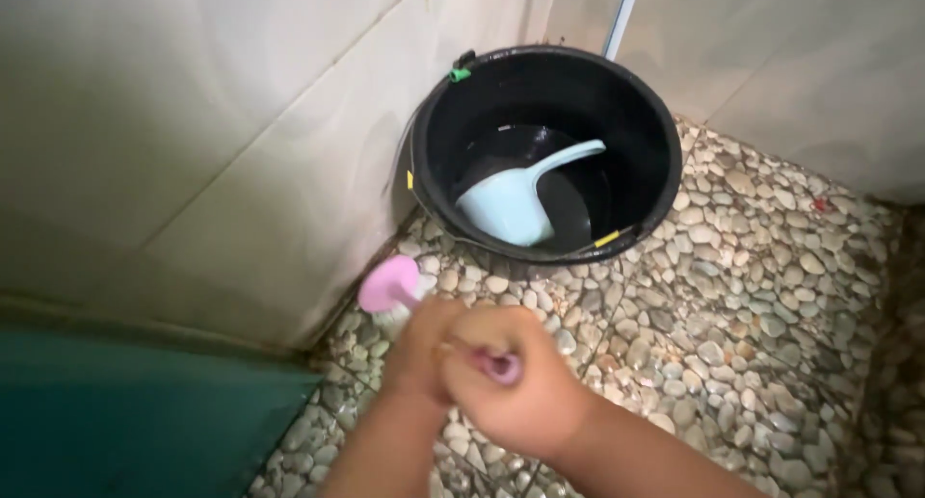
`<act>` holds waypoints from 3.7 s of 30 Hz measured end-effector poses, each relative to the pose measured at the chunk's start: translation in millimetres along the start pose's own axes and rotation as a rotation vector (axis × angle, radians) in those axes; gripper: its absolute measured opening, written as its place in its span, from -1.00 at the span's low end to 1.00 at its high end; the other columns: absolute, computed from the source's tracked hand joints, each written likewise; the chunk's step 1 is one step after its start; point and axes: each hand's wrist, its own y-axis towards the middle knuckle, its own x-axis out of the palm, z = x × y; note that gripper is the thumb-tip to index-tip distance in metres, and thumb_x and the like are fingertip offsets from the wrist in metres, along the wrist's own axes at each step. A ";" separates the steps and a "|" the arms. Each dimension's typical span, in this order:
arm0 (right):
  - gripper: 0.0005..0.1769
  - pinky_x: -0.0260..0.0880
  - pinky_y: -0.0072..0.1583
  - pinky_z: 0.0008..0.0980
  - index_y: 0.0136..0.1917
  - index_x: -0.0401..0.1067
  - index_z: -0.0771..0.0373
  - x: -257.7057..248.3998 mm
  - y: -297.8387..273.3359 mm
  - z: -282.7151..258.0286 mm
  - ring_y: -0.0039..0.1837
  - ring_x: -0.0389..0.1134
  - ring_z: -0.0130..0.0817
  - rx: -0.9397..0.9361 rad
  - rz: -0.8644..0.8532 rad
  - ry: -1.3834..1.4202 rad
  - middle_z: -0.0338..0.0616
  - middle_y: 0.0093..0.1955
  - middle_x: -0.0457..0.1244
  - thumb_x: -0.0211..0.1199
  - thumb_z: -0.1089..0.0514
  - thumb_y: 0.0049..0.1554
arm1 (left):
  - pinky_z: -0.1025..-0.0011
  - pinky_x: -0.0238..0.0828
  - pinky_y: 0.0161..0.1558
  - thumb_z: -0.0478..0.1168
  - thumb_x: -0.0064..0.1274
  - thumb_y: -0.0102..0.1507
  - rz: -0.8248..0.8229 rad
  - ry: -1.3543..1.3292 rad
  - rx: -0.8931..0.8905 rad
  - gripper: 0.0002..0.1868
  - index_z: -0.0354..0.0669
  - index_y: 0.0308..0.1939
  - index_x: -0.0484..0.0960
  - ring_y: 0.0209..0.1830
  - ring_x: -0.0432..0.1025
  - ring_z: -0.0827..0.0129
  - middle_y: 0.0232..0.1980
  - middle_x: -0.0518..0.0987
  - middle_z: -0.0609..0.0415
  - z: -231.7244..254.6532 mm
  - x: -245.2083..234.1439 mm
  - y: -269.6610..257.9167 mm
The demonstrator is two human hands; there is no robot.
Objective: Scrubbing a squat toilet with a brush and rinsing it with water from a bucket using a dipper
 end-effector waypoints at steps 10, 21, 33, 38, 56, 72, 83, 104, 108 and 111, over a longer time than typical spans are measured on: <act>-0.54 -0.05 -0.41 -0.54 -0.55 0.05 0.05 -9.6 -16.3 -11.4 -0.49 0.03 -0.58 0.045 0.142 0.003 -0.38 -0.58 0.01 0.07 0.44 0.02 | 0.26 0.53 -0.14 0.02 -0.13 0.43 -0.063 -0.005 -0.094 -0.77 0.09 -0.05 0.58 -0.11 0.61 0.17 -0.12 0.68 0.11 8.4 7.2 -14.7; -0.60 -0.06 -0.36 -0.43 -0.54 0.02 0.10 5.4 -31.8 4.6 -0.42 -0.01 -0.56 -0.004 0.213 -0.011 -0.39 -0.54 0.00 0.13 0.40 -0.06 | 0.06 0.41 0.07 -0.03 -0.10 0.28 0.053 0.073 0.034 -0.85 0.15 -0.21 0.58 0.06 0.51 0.12 0.03 0.49 0.17 -41.2 52.6 16.2; -0.57 -0.02 -0.29 -0.41 -0.42 0.10 0.21 -69.8 -87.8 -39.3 -0.31 0.07 -0.41 -0.187 0.251 0.178 -0.20 -0.42 0.03 0.15 0.46 0.19 | -0.09 0.42 -0.09 0.17 0.12 0.20 0.214 -0.052 0.415 -0.70 0.11 -0.38 0.53 -0.18 0.54 -0.08 -0.25 0.51 0.07 -1.4 143.9 6.4; -0.63 -0.07 -0.36 -0.40 -0.53 0.10 0.10 -98.4 -128.8 -35.3 -0.42 0.00 -0.53 0.048 0.168 -0.061 -0.35 -0.52 0.01 0.07 0.37 0.02 | -0.02 0.47 -0.11 -0.04 -0.11 0.29 0.016 0.146 0.376 -0.77 0.02 -0.25 0.62 0.01 0.49 -0.06 -0.11 0.58 -0.02 35.6 170.9 -6.8; -0.55 -0.13 -0.34 -0.38 -0.51 0.02 0.11 -140.9 -187.3 -10.5 -0.39 -0.06 -0.56 0.201 0.585 -0.177 -0.36 -0.51 -0.09 0.21 0.36 0.00 | -0.05 0.45 0.05 -0.04 -0.11 0.27 -0.166 0.243 0.385 -0.74 0.03 -0.18 0.68 0.12 0.51 -0.11 0.20 0.49 -0.07 110.6 196.4 -14.8; -0.49 -0.01 -0.37 -0.40 -0.57 0.08 0.09 -105.3 -247.3 -56.2 -0.47 -0.02 -0.49 0.276 0.828 -0.188 -0.32 -0.58 0.00 0.14 0.41 0.10 | 0.15 0.31 -0.29 -0.27 -0.07 0.13 -0.255 0.212 1.233 -0.79 -0.07 -0.63 0.50 -0.34 0.36 0.15 -0.49 0.57 0.10 95.2 255.5 -32.3; -0.58 -0.06 -0.32 -0.34 -0.51 0.01 0.07 -86.5 -233.4 -16.6 -0.38 -0.01 -0.52 0.130 0.925 -0.273 -0.38 -0.50 -0.03 0.13 0.30 0.04 | 0.14 0.35 -0.10 -0.12 -0.04 0.16 -0.310 0.366 1.045 -0.84 0.01 -0.48 0.58 -0.17 0.47 0.12 -0.28 0.55 0.04 83.1 249.4 27.2; -0.82 0.37 -0.17 -0.44 -0.43 0.47 0.14 -40.4 -309.9 -66.6 -0.26 0.35 -0.49 0.486 1.411 -0.151 -0.26 -0.37 0.39 0.36 0.28 -0.03 | 0.17 0.28 0.13 0.16 -0.17 0.38 -0.623 0.410 0.556 -0.60 -0.03 -0.05 0.54 0.15 0.39 0.08 0.15 0.37 -0.07 140.3 266.8 -117.4; -0.85 0.45 -0.21 -0.52 -0.36 0.67 0.18 -46.7 -377.5 -43.3 -0.30 0.44 -0.63 0.334 1.235 -0.437 -0.35 -0.43 0.47 0.41 0.11 -0.03 | 0.06 0.45 -0.27 -0.16 -0.15 0.27 -0.542 0.902 1.277 -0.74 0.11 -0.20 0.71 -0.09 0.53 0.02 -0.17 0.67 0.01 98.5 369.8 -77.4; -0.82 0.52 -0.17 -0.54 -0.51 0.66 0.23 -30.9 -371.1 -75.7 -0.32 0.54 -0.52 0.470 1.622 -0.518 -0.18 -0.43 0.51 0.45 0.16 -0.13 | 0.03 0.26 0.19 0.07 -0.21 0.46 -0.746 0.480 0.806 -0.53 -0.21 -0.12 0.68 0.18 0.25 -0.15 0.10 0.41 -0.25 124.6 301.4 -176.6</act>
